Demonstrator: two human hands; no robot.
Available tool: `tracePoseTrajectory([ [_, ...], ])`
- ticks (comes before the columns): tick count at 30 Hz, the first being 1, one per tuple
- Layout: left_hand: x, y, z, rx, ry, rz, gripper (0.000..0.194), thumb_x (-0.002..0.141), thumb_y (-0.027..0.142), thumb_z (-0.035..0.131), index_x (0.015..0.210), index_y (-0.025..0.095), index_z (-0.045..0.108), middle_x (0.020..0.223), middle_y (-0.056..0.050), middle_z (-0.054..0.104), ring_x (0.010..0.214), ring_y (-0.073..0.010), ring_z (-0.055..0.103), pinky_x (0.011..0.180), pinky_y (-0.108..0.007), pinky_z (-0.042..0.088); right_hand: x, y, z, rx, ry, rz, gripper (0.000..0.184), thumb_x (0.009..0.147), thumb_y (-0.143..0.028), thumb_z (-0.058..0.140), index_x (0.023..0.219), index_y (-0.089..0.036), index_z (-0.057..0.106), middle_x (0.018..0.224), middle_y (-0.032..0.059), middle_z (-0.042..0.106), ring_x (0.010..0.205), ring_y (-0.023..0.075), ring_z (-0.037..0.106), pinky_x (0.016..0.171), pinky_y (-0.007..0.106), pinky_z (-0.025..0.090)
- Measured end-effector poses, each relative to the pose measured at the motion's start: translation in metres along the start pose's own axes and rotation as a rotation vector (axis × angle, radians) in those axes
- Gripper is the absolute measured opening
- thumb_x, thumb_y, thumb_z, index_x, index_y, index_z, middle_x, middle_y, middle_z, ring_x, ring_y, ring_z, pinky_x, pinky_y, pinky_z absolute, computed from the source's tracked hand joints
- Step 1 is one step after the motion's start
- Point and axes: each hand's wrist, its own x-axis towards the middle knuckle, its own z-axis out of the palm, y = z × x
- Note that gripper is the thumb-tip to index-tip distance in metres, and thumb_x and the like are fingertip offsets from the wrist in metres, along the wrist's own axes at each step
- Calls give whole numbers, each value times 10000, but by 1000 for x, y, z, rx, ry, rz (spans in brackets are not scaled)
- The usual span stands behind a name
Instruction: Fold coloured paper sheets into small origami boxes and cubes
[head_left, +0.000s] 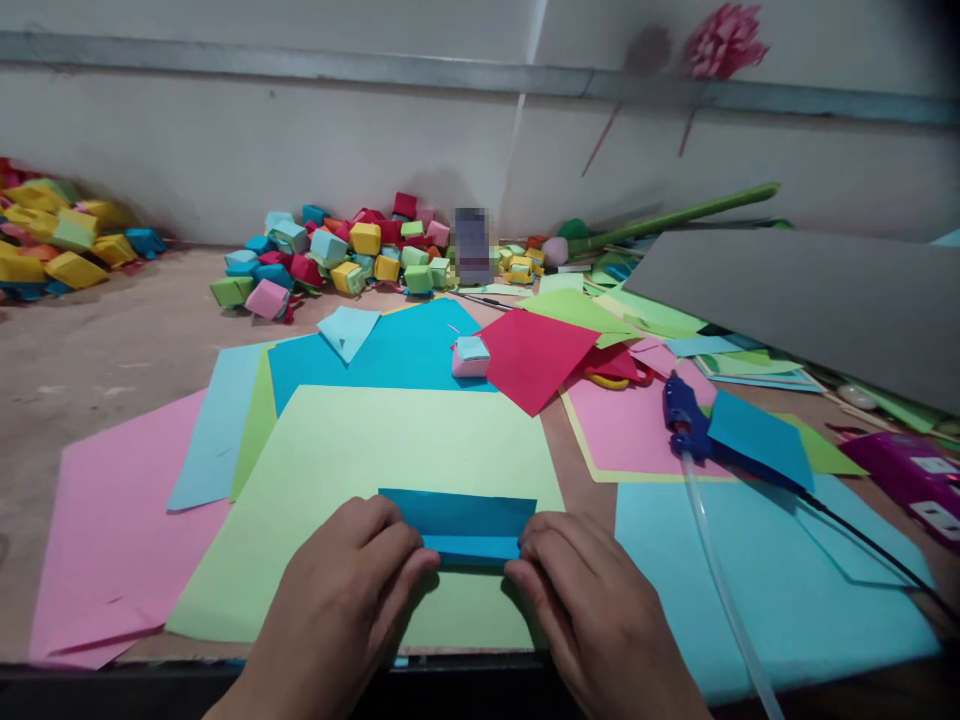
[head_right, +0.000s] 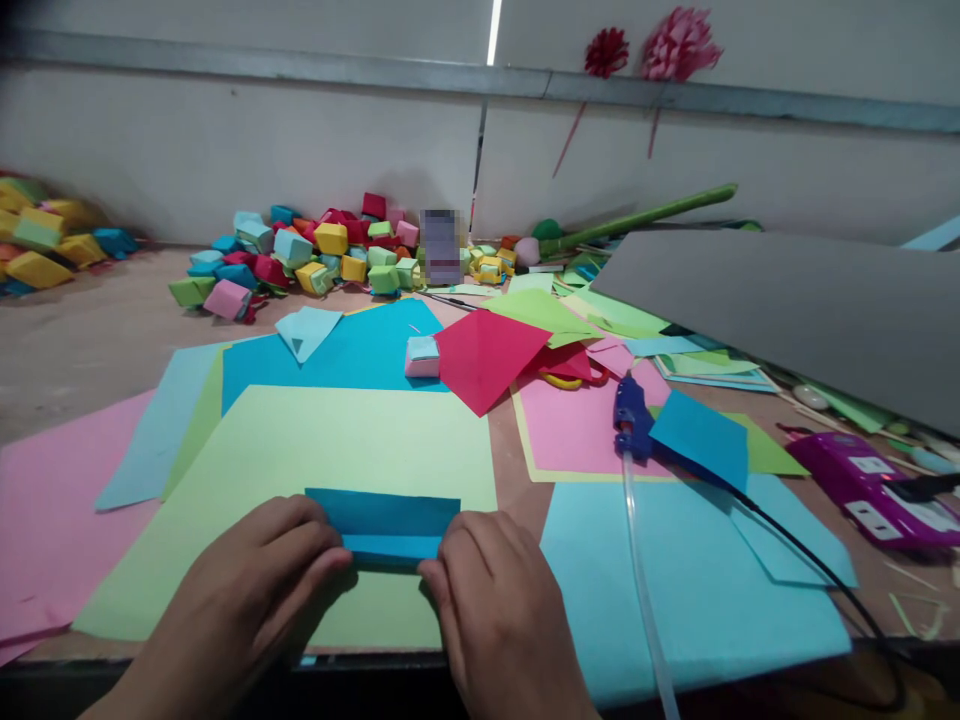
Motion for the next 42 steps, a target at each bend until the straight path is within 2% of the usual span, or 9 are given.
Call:
tracePoseTrajectory([
  [4, 1, 3, -1, 96, 46, -45, 321, 942, 328, 460, 665, 198, 557, 676, -18, 532, 632, -180, 517, 561, -298, 379, 1, 0, 7, -149, 24, 28, 255, 955, -237, 459, 708, -179, 489, 694, 33, 494, 640, 166, 440, 590, 303, 310],
  [9, 4, 2, 2, 172, 74, -22, 332, 946, 318, 439, 651, 198, 534, 643, -18, 526, 620, -194, 511, 557, -308, 365, 3, 0, 9, -222, 24, 0, 251, 952, -233, 458, 706, -182, 473, 700, 36, 498, 648, 172, 444, 600, 306, 307],
  [22, 3, 2, 6, 254, 62, -76, 298, 953, 326, 422, 684, 215, 486, 660, -12, 506, 634, -199, 493, 565, -308, 331, 6, 0, 11, -354, -20, 19, 324, 980, -317, 388, 681, -204, 441, 642, 26, 478, 589, 181, 422, 580, 316, 270],
  [26, 4, 2, 7, 254, 34, -43, 276, 944, 315, 440, 690, 214, 479, 659, -12, 501, 618, -207, 492, 554, -313, 325, 8, 0, 10, -397, -45, 19, 361, 995, -344, 326, 682, -208, 445, 642, 33, 493, 588, 190, 442, 578, 320, 280],
  [30, 3, 1, 6, 243, 28, -50, 269, 945, 315, 441, 703, 208, 486, 666, -14, 500, 614, -217, 505, 549, -316, 330, 10, 1, 9, -382, -49, 41, 403, 1000, -396, 289, 682, -204, 446, 637, 31, 506, 565, 178, 459, 556, 306, 293],
  [36, 1, -1, 3, 260, -16, -68, 247, 939, 319, 451, 729, 205, 515, 660, -17, 511, 603, -235, 510, 550, -327, 334, 10, 4, 10, -310, 33, 112, 425, 974, -493, 345, 693, -192, 450, 585, 2, 502, 512, 146, 465, 505, 271, 290],
  [40, 2, 1, 2, 268, -14, -63, 242, 935, 308, 462, 722, 207, 515, 661, -18, 519, 600, -231, 504, 553, -324, 326, 8, 5, 10, -291, 39, 92, 395, 968, -442, 412, 664, -193, 451, 577, -2, 501, 509, 140, 456, 505, 271, 297],
  [42, 2, 0, 3, 262, -26, -67, 241, 937, 303, 460, 722, 208, 513, 665, -19, 521, 608, -231, 504, 557, -324, 325, 5, 6, 8, -249, 62, 78, 333, 971, -385, 430, 714, -186, 499, 617, 11, 541, 565, 157, 500, 538, 276, 339],
])
